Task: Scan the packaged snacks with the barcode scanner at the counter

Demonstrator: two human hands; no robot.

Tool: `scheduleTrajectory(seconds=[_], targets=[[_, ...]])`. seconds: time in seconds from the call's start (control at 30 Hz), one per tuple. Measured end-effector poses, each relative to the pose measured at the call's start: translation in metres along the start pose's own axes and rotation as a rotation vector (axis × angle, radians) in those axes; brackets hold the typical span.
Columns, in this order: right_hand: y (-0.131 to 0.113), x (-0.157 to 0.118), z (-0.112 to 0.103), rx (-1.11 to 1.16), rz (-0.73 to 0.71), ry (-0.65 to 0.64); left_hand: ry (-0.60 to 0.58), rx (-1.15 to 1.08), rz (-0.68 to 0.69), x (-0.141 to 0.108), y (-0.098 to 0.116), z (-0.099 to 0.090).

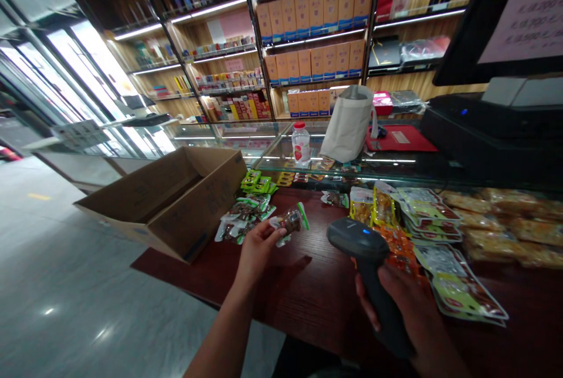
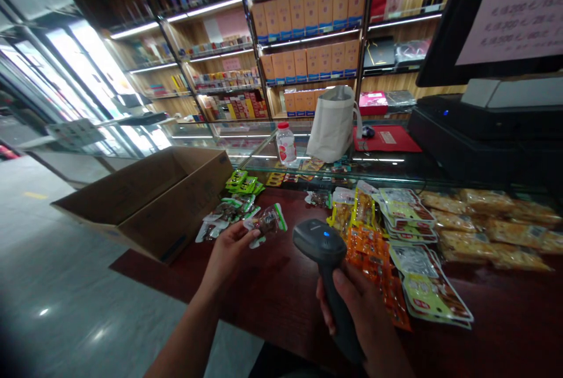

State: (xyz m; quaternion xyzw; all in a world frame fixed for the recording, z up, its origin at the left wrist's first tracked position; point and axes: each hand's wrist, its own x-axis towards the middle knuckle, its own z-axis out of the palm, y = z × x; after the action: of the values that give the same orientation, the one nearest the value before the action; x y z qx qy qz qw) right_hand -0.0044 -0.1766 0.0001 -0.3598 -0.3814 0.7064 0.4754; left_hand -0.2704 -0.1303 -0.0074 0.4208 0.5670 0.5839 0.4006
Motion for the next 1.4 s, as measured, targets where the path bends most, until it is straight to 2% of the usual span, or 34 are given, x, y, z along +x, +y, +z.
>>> scheduleTrajectory(seconds=[0.13, 0.4, 0.53, 0.97, 1.17, 1.3, 1.4], targets=[[0.000, -0.001, 0.001, -0.059, -0.016, -0.071, 0.058, 0.002, 0.018, -0.001, 0.002, 0.001], [0.002, -0.002, 0.005, -0.052, -0.009, -0.070, 0.179, 0.063, 0.103, 0.002, -0.011, -0.006], [0.002, -0.002, 0.008, -0.055, -0.029, -0.092, 0.227, 0.133, 0.134, 0.001, -0.009, -0.004], [0.001, -0.001, 0.009, -0.066, -0.014, -0.087, 0.253, 0.222, 0.148, 0.000, -0.004, 0.002], [0.006, 0.002, 0.008, -0.042, -0.014, -0.074, 0.234, 0.354, 0.177, -0.002, 0.000, 0.005], [0.005, 0.004, 0.006, -0.036, -0.011, -0.095, 0.235, 0.362, 0.176, -0.002, 0.002, 0.007], [0.004, 0.004, 0.005, -0.047, -0.020, -0.065, 0.229, 0.352, 0.177, 0.000, 0.001, 0.009]])
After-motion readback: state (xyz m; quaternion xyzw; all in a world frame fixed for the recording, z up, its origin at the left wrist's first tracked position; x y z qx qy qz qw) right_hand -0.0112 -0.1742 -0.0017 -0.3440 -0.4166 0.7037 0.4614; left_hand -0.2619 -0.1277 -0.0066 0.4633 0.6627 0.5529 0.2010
